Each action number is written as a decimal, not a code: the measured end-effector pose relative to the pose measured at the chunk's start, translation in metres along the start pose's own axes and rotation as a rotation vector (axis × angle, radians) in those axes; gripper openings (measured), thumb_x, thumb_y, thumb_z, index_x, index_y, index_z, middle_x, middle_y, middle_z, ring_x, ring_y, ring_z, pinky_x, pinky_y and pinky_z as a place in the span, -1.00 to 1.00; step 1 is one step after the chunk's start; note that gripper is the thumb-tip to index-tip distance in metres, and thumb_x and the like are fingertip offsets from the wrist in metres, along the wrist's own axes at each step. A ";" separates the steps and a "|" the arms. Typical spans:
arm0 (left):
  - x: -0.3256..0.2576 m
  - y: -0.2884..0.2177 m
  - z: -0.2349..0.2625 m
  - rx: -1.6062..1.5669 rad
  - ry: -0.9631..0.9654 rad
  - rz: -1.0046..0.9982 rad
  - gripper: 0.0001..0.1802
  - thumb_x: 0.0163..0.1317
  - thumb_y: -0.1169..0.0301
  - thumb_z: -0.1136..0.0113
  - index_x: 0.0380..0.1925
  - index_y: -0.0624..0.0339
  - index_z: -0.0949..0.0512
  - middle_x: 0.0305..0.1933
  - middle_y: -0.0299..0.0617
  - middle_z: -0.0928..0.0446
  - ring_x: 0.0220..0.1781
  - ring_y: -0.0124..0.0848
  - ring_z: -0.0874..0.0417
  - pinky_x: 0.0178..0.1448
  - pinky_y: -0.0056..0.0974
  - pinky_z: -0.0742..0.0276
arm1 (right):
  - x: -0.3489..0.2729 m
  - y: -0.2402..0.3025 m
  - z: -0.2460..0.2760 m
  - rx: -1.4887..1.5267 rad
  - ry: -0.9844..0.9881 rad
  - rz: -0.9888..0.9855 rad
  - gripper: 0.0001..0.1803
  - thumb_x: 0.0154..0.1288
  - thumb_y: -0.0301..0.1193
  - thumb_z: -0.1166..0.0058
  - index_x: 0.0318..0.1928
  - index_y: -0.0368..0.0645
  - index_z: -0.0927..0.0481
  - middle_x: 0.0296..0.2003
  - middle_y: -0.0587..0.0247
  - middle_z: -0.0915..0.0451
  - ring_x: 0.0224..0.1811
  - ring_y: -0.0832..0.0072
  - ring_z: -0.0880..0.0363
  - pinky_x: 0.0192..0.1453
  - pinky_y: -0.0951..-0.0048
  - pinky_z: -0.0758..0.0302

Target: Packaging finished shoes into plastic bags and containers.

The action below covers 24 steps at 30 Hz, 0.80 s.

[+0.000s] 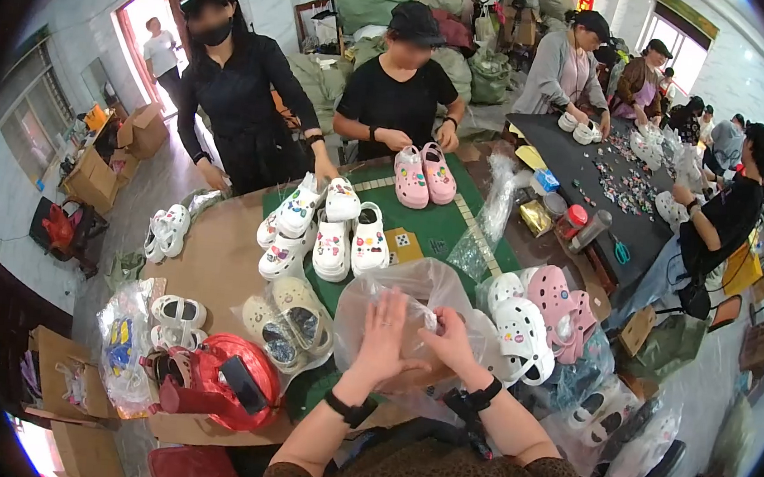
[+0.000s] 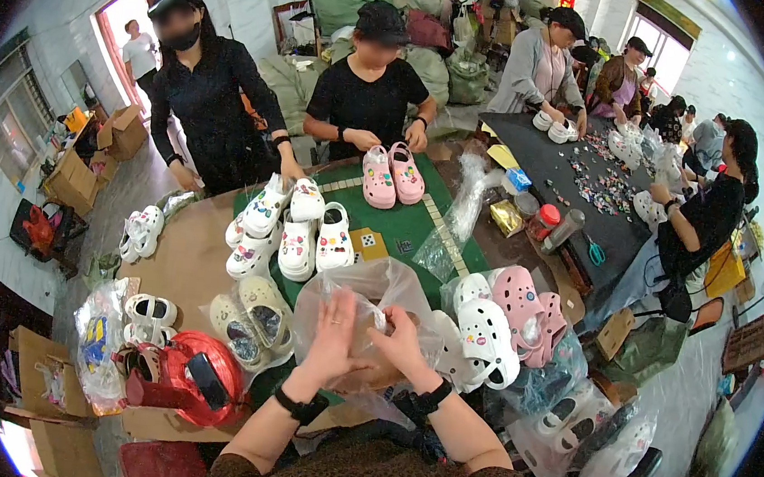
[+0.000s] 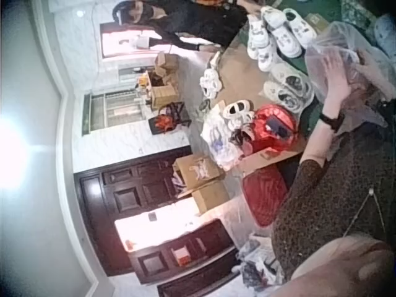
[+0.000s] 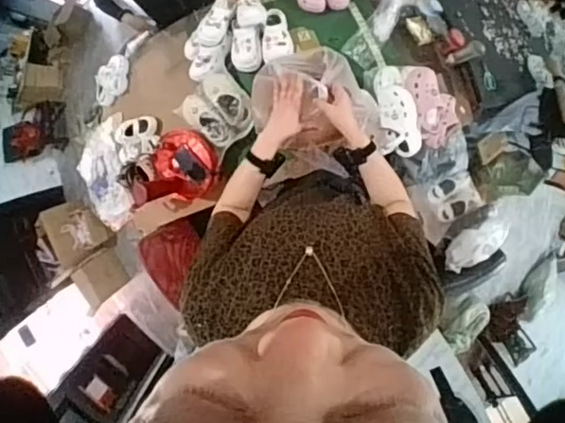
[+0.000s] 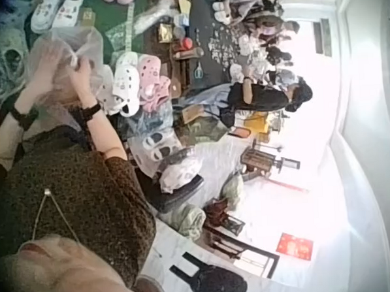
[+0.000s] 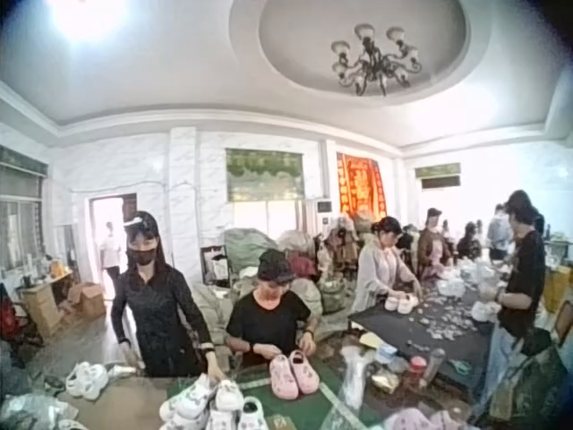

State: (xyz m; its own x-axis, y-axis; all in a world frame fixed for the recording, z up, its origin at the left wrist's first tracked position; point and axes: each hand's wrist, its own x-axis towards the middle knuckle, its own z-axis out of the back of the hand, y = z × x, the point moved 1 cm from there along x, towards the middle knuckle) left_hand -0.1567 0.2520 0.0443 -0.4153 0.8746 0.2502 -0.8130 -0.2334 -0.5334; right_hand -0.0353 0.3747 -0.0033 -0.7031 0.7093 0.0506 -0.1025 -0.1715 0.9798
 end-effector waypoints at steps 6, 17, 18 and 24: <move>-0.020 0.092 -0.099 -0.873 0.066 0.181 -0.59 0.29 0.35 -0.11 0.13 0.19 -0.44 0.05 -0.05 -0.57 0.16 -0.23 -0.55 0.25 -0.13 -0.39 | 0.006 0.033 0.014 -0.900 0.352 0.470 -0.66 0.00 -0.38 -0.25 -0.17 -0.16 -0.50 -0.23 0.12 -0.54 -0.11 0.17 -0.54 -0.04 0.33 -0.39; -0.007 0.034 -0.086 -0.520 0.039 0.034 -0.65 0.07 0.31 -0.27 -0.13 0.20 -0.60 0.07 0.03 -0.54 0.12 -0.11 -0.55 0.11 -0.10 -0.45 | 0.053 0.047 0.007 -0.703 0.785 0.654 -0.84 0.11 -0.46 -0.04 -0.26 -0.15 -0.55 -0.31 0.15 -0.56 -0.22 0.13 -0.57 -0.10 0.12 -0.50; -0.007 0.027 -0.084 -0.423 0.033 -0.067 -0.59 0.03 0.30 -0.32 -0.08 0.18 -0.59 0.17 0.02 -0.48 0.22 -0.12 -0.48 0.18 -0.08 -0.40 | 0.053 0.044 0.008 -0.580 0.756 0.631 -0.83 0.09 -0.47 -0.06 -0.25 -0.15 -0.54 -0.32 0.12 -0.58 -0.24 0.12 -0.58 -0.12 0.13 -0.50; -0.009 0.026 -0.113 -0.725 -0.071 0.062 -0.33 -0.02 0.24 -0.38 0.15 0.11 -0.44 0.32 -0.05 -0.30 0.33 -0.11 -0.27 0.34 -0.06 -0.17 | 0.054 0.046 -0.002 -0.519 0.897 0.394 -0.75 0.04 -0.47 -0.10 -0.19 -0.16 -0.53 -0.39 0.08 -0.61 -0.30 0.12 -0.61 -0.16 0.22 -0.51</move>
State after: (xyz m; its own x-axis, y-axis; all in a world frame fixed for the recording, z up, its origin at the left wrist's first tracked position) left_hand -0.1281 0.2862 -0.0626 -0.4969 0.8337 0.2410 -0.3225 0.0804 -0.9431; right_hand -0.0794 0.4042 0.0437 -0.9845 -0.1742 -0.0223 0.1060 -0.6906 0.7155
